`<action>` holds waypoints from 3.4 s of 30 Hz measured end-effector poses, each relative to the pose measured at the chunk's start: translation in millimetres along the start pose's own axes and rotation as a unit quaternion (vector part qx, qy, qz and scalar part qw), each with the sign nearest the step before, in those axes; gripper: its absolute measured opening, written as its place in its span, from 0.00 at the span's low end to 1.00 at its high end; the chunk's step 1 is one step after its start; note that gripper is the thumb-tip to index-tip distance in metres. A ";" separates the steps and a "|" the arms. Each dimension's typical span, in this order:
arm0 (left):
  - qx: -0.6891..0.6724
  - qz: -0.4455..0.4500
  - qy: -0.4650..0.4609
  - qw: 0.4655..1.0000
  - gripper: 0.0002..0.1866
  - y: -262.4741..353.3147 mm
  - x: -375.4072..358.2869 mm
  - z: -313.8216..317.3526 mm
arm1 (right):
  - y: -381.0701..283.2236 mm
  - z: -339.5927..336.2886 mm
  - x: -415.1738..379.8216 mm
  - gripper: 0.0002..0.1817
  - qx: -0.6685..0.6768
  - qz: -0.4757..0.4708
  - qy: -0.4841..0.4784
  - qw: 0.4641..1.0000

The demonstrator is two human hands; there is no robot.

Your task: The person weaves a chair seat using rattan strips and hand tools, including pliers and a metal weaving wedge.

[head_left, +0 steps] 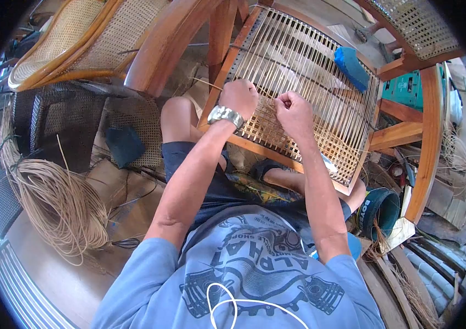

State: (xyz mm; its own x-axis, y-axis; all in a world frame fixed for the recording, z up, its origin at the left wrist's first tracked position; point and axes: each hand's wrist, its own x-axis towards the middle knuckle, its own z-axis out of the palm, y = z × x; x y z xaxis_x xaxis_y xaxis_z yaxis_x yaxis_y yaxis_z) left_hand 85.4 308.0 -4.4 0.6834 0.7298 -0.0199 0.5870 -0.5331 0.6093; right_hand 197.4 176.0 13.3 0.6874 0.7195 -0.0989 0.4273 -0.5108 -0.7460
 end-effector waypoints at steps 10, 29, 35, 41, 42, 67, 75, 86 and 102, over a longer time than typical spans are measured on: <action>-0.055 -0.037 0.028 0.997 0.14 -14.6 -1.7 -0.3 | -0.3 7.8 5.6 0.10 -0.060 -0.042 0.028 0.997; 0.083 -0.073 0.046 0.993 0.12 -11.1 0.6 -10.1 | -13.5 2.4 16.9 0.09 -0.070 -0.013 -0.034 0.997; 0.088 -0.072 -0.040 0.993 0.11 -19.1 19.2 -10.7 | -16.2 -1.4 21.2 0.08 -0.098 0.003 -0.081 0.992; -0.096 -0.089 -0.034 0.991 0.15 -44.7 23.6 -1.2 | -6.9 12.0 14.6 0.09 -0.086 -0.002 -0.043 0.995; -0.097 -0.089 -0.034 0.991 0.15 -41.1 20.9 -8.7 | -4.5 17.4 12.8 0.10 -0.079 -0.035 -0.007 0.996; -0.710 -0.332 -0.093 0.614 0.09 -9.0 6.8 -39.5 | -29.3 3.5 20.6 0.27 -0.120 0.008 -0.106 0.987; -0.308 -0.260 -0.060 0.913 0.15 -31.2 33.2 -13.1 | -54.2 11.1 6.7 0.23 -0.185 0.056 -0.068 0.979; -0.291 -0.034 0.044 0.955 0.14 -69.8 12.1 -67.0 | -33.7 8.7 1.1 0.13 -0.097 -0.089 -0.027 0.991; 0.034 0.096 -0.056 0.993 0.12 -44.5 31.4 -45.6 | -20.7 14.3 -3.6 0.15 -0.052 -0.104 -0.003 0.993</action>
State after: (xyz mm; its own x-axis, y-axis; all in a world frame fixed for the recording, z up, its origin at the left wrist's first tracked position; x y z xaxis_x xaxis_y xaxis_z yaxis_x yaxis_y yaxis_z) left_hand 60.9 374.1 4.0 0.8270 0.5623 0.0018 0.4667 -0.6882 0.5555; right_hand 177.8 190.7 19.6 0.5746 0.8170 0.0473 0.6184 -0.3956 -0.6790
